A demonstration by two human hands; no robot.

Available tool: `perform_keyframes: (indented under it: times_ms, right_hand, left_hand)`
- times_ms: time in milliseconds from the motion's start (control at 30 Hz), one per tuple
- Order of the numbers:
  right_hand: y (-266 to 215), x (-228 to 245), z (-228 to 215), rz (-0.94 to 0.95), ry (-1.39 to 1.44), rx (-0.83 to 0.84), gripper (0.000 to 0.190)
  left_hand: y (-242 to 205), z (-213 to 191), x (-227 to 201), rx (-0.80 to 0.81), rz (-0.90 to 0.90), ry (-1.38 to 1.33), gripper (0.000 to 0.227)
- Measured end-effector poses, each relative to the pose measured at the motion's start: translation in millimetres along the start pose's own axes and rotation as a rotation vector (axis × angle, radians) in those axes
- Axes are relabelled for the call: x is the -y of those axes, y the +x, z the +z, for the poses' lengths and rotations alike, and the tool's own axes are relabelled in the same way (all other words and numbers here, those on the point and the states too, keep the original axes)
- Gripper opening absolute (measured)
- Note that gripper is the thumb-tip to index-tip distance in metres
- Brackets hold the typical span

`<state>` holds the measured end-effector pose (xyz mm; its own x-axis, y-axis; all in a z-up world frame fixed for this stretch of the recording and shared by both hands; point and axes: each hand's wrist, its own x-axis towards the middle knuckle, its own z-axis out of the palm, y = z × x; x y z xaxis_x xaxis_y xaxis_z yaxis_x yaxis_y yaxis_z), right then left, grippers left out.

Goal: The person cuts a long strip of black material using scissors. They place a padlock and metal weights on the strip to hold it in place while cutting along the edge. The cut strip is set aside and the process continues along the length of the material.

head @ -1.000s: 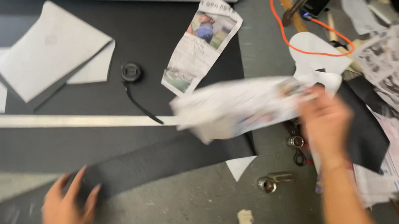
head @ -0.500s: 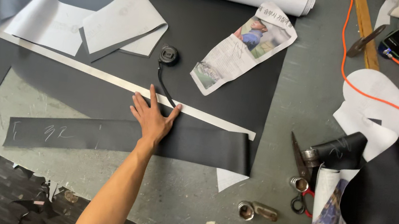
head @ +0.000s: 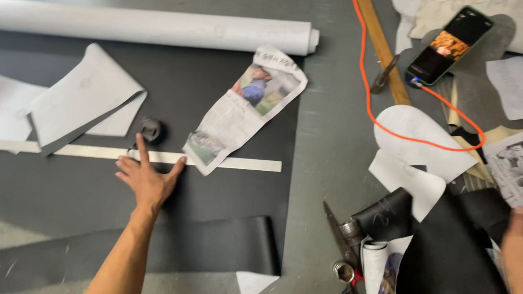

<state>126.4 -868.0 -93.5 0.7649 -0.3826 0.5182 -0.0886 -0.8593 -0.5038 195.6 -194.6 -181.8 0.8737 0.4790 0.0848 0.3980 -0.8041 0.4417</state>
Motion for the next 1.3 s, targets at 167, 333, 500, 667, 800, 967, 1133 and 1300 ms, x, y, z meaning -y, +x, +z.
perform_keyframes:
  times_ms: [167, 333, 500, 667, 800, 967, 1133, 1300]
  right_hand:
    - [6, 41, 39, -0.124, 0.080, 0.078, 0.054]
    - [31, 109, 77, -0.190, 0.180, 0.170, 0.057]
    - [41, 156, 104, -0.197, 0.229, 0.278, 0.056]
    - [28, 161, 115, -0.098, 0.153, 0.349, 0.058]
    - [20, 151, 112, -0.096, 0.183, 0.353, 0.056]
    - [20, 130, 92, -0.040, 0.207, 0.322, 0.052]
    - [33, 114, 87, -0.027, 0.161, 0.285, 0.043]
    - [46, 105, 87, -0.043, 0.175, 0.271, 0.041]
  left_hand:
    - [36, -1, -13, 0.046, 0.015, -0.005, 0.130]
    - [79, 7, -27, 0.005, 0.062, -0.053, 0.129]
    - [138, 27, -43, 0.003, 0.036, -0.035, 0.126]
    - [189, 41, -53, 0.010, 0.071, -0.046, 0.122]
    - [212, 41, -49, 0.077, 0.084, -0.069, 0.121]
    - [206, 17, -59, -0.042, 0.177, -0.083, 0.103]
    - [188, 35, -144, -0.017, 0.666, 0.007, 0.076]
    - [206, 69, -205, 0.052, 0.808, 0.027, 0.084]
